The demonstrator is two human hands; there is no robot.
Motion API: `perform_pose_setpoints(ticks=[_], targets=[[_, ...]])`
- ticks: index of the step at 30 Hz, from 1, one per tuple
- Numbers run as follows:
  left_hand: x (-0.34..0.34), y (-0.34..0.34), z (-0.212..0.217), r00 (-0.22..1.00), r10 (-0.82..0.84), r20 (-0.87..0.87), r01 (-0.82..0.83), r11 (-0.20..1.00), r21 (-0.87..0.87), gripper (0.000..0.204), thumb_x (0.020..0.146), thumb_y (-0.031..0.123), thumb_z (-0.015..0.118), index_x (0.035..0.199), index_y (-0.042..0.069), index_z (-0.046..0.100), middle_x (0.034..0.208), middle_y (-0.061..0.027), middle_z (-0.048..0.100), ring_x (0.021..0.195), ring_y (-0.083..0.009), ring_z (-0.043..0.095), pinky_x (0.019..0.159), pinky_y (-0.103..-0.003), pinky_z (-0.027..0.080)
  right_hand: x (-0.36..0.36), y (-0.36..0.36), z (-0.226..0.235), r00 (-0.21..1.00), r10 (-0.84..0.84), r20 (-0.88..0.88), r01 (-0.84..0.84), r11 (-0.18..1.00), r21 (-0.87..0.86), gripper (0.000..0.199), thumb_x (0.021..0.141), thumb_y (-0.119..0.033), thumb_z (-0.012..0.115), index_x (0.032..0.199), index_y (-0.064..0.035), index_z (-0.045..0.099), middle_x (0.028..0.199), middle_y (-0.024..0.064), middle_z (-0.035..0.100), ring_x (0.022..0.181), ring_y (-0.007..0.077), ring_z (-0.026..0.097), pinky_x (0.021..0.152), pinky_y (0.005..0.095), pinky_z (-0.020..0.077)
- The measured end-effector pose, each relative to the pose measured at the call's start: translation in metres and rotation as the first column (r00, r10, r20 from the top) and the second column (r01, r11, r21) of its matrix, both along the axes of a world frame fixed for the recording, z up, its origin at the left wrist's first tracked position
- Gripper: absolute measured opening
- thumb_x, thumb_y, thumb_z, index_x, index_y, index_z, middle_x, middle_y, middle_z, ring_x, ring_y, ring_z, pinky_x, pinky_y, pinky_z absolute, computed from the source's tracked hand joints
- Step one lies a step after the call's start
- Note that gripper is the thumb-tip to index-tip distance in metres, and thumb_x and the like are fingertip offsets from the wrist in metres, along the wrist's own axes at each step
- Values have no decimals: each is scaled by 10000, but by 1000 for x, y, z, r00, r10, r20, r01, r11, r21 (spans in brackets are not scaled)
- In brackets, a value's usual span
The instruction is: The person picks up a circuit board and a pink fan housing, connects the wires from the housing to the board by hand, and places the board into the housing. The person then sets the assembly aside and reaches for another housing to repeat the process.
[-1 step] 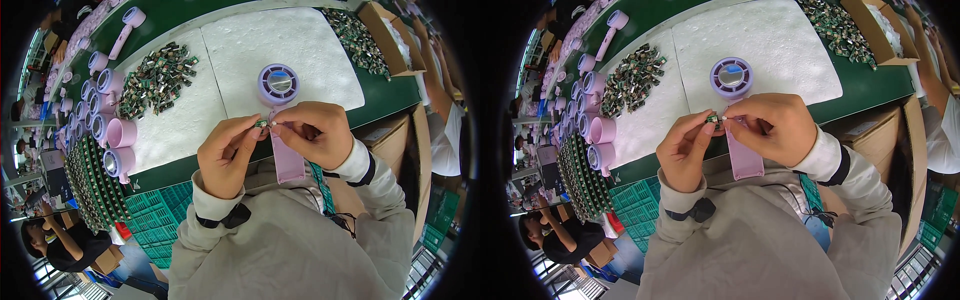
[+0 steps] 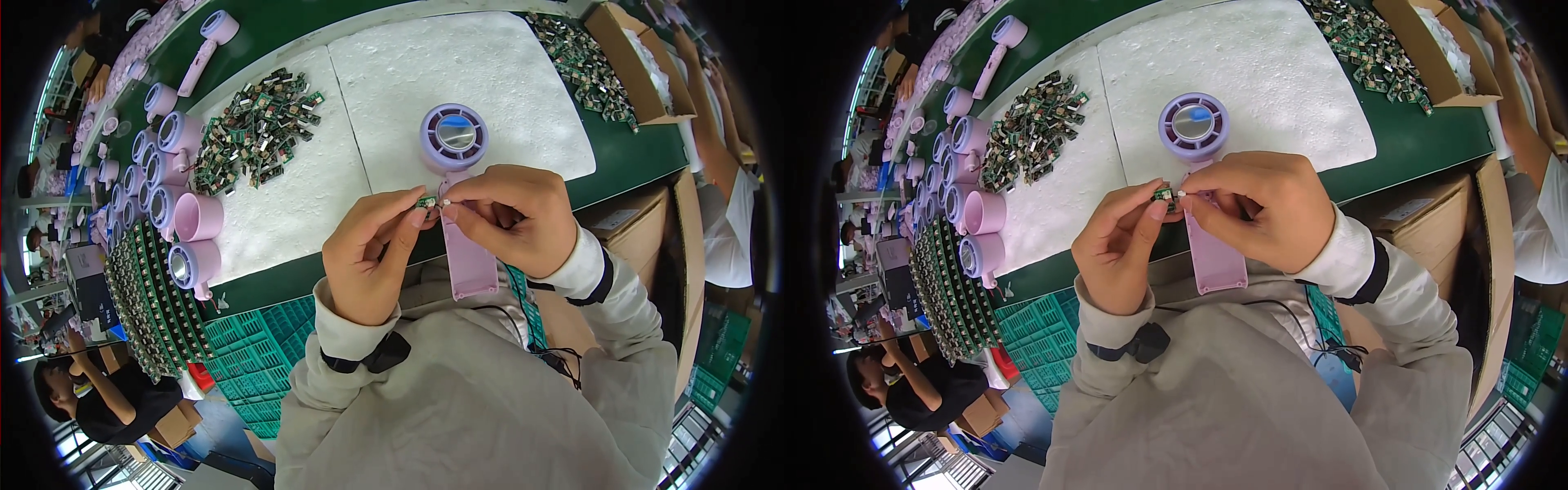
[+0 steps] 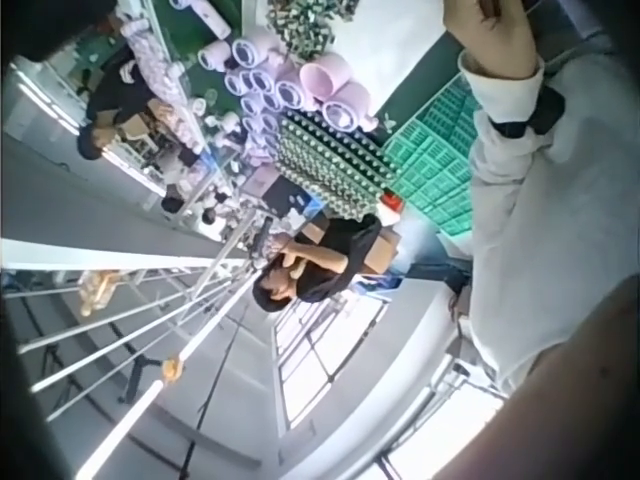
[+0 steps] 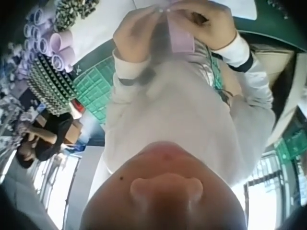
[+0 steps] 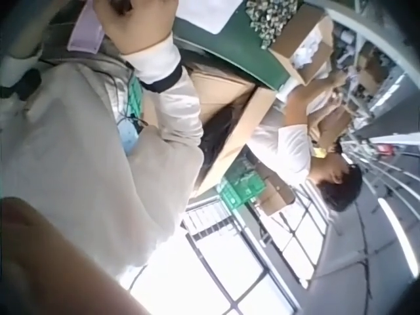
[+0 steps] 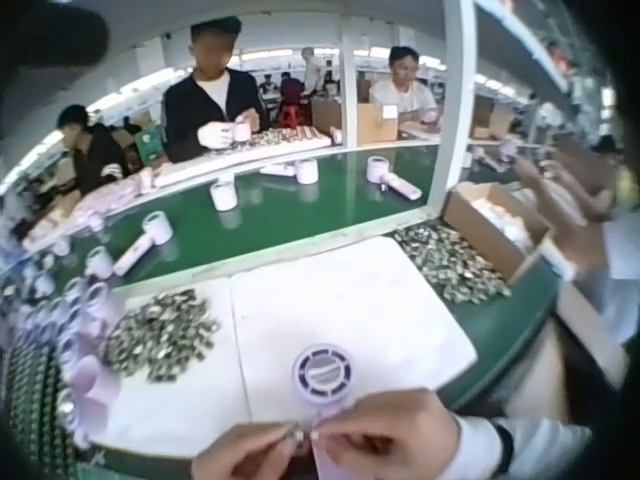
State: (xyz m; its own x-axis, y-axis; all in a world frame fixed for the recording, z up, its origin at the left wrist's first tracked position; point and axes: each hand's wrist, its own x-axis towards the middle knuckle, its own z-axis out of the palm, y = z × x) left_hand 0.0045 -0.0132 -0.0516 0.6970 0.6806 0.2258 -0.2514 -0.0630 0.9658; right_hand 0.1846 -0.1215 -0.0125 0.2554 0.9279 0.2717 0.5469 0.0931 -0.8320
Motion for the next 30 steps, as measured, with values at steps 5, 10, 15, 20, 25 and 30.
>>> perform_pose_setpoints(ticks=[5,10,15,20,25,30], targets=[[-1,0,3,1000,25,-18,-24,999,21,272,996,-72,621,1264,-56,663,1210,-167,661,1058,-223,718,923,-315,607,-3,1,-2,1000,-20,-1,20,997,69,195,857,8,758,1049,-21,765,781,42,629,583,101,517,523,264,393],[-1,-2,2,999,34,-10,-33,999,10,268,994,-76,622,1257,-56,666,1207,-173,664,1043,-225,720,915,-312,606,-3,1,0,994,-22,108,12,995,99,194,813,21,756,1002,-23,756,852,60,642,604,134,563,526,281,431],[-1,-4,2,997,65,-44,-56,985,166,275,970,-83,648,1234,-26,697,1176,-165,695,1010,-220,725,881,-303,594,0,3,-1,915,-69,398,-22,975,219,203,755,24,760,948,-36,742,846,61,636,641,187,613,542,305,483],[-2,-5,4,989,105,-106,-69,953,295,283,941,-84,678,1205,3,729,1144,-154,721,978,-219,729,850,-297,583,10,2,6,883,14,470,-116,975,190,199,718,5,776,904,-42,724,817,59,629,668,233,636,558,331,515],[-2,-7,7,982,120,-149,-54,922,383,285,931,-88,686,1195,5,739,1128,-158,726,948,-223,732,828,-296,585,14,2,7,867,62,495,-169,970,173,196,714,1,784,897,-39,723,782,57,621,662,233,631,553,338,509],[-3,-6,4,990,87,-109,-44,936,350,291,928,-91,687,1199,3,738,1116,-155,727,941,-225,733,811,-296,586,16,1,7,871,54,488,-170,966,196,204,704,4,786,893,-38,721,777,55,615,650,230,624,543,340,501]])
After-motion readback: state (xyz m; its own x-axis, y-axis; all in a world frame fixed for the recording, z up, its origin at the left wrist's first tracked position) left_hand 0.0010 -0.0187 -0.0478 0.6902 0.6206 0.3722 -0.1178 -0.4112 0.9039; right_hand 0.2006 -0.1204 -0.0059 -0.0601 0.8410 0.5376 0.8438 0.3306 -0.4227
